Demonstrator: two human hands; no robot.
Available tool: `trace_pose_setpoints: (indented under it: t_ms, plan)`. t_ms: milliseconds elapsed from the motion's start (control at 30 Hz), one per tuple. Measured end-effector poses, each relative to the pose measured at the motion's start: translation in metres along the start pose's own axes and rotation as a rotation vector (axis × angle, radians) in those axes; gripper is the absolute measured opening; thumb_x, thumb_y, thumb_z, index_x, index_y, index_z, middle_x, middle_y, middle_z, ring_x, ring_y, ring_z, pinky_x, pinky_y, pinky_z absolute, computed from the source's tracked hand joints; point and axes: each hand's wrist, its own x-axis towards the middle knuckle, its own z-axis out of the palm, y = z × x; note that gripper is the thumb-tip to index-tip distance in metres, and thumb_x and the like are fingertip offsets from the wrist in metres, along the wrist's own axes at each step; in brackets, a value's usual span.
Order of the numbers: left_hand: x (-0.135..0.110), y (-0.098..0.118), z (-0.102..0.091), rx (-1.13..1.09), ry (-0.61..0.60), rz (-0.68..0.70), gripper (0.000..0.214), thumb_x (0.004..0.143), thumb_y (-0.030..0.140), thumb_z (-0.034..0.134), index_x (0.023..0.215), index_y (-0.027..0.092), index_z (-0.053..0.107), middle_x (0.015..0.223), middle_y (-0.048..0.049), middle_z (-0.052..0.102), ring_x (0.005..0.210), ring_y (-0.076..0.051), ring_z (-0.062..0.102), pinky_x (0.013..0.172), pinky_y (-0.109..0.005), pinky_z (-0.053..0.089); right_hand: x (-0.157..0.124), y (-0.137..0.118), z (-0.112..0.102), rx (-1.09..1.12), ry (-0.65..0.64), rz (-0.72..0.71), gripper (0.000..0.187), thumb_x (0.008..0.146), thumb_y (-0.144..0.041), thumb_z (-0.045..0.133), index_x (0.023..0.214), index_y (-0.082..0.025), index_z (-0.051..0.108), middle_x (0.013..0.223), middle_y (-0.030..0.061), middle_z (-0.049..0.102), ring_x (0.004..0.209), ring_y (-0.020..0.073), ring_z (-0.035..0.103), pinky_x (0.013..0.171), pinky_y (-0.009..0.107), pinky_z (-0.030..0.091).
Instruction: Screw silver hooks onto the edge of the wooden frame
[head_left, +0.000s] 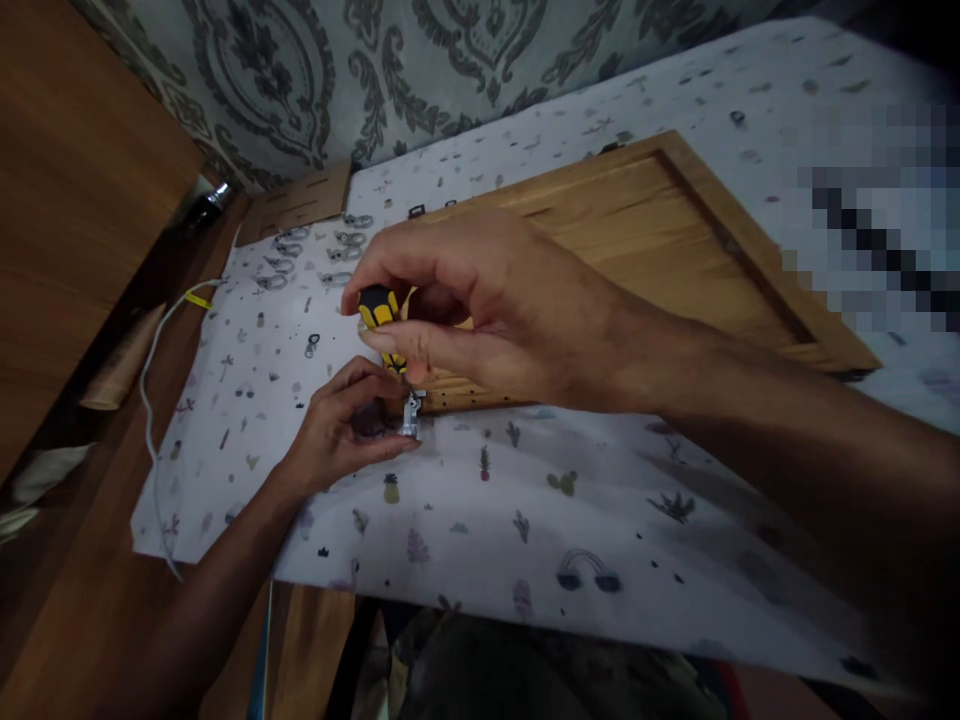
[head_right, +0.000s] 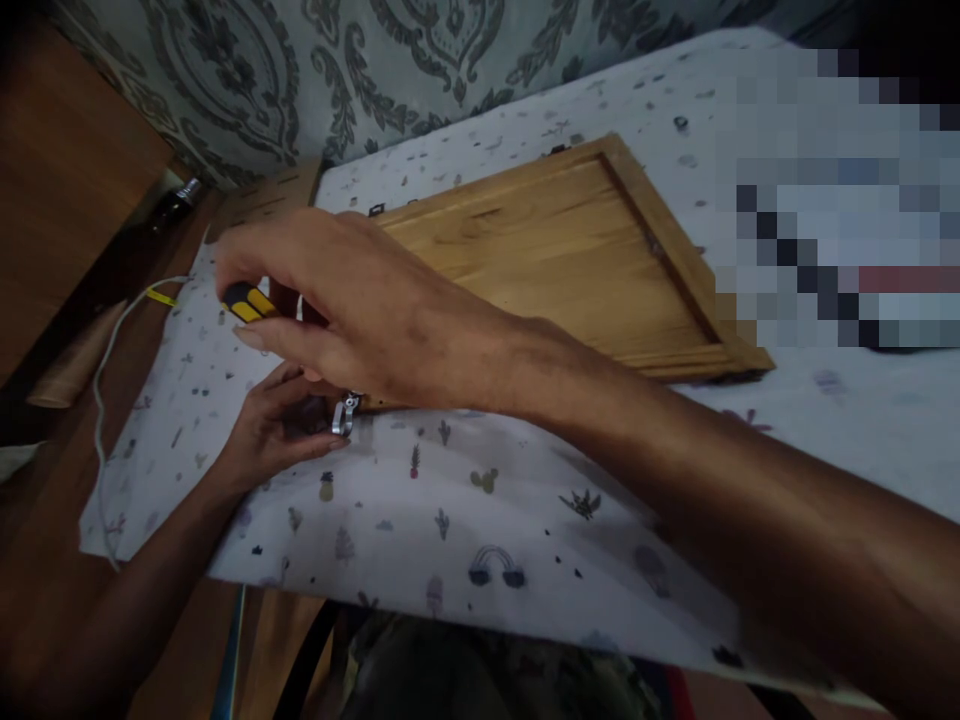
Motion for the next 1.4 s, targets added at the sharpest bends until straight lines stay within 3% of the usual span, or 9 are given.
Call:
trace_pose_setpoints:
  t_ms: [333, 600, 1033, 1400]
  plan:
    - [0.0, -0.0002, -0.0001, -0.022, -0.007, 0.021, 0.037, 0.085, 0.052, 0.078, 0.105, 0.021, 0.07, 0.105, -0.0073, 0.067, 0.1, -0.022, 0.066, 0.085, -0.035, 0.058, -0.005, 0.0025, 0.0065, -0.104, 0.062, 0.012, 0.013, 0.102, -0.022, 0.053, 0.112, -0.015, 0.059, 0.102, 0.0031, 0.067, 0.093, 0.013, 0.064, 0.078, 0.024, 0.052]
    - [-0.0017, -0.0024, 0.0, -0.017, -0.017, -0.024, 0.04, 0.081, 0.052, 0.081, 0.104, 0.021, 0.071, 0.107, -0.008, 0.067, 0.101, -0.023, 0.066, 0.083, -0.035, 0.058, -0.0057, -0.0019, 0.0041, -0.123, 0.165, -0.116, 0.026, 0.105, -0.025, 0.049, 0.121, -0.009, 0.061, 0.101, 0.002, 0.07, 0.083, 0.0085, 0.062, 0.076, 0.02, 0.049]
    - [-0.0019, -0.0019, -0.001, -0.007, -0.022, -0.009, 0.039, 0.083, 0.053, 0.08, 0.104, 0.021, 0.071, 0.107, -0.0077, 0.067, 0.1, -0.023, 0.067, 0.085, -0.036, 0.059, -0.007, -0.0013, 0.0065, -0.142, 0.104, -0.049, 0.017, 0.105, -0.023, 0.048, 0.116, -0.015, 0.058, 0.099, 0.0025, 0.067, 0.084, 0.0111, 0.06, 0.077, 0.024, 0.05]
    - [-0.0018, -0.0031, -0.0007, -0.001, -0.017, 0.011, 0.04, 0.084, 0.054, 0.079, 0.105, 0.021, 0.07, 0.108, -0.0076, 0.067, 0.1, -0.022, 0.067, 0.084, -0.035, 0.058, -0.0063, 0.0015, 0.0086, -0.056, 0.077, -0.033, 0.023, 0.104, -0.032, 0.049, 0.115, -0.015, 0.06, 0.095, 0.0028, 0.067, 0.085, 0.0119, 0.061, 0.072, 0.023, 0.049]
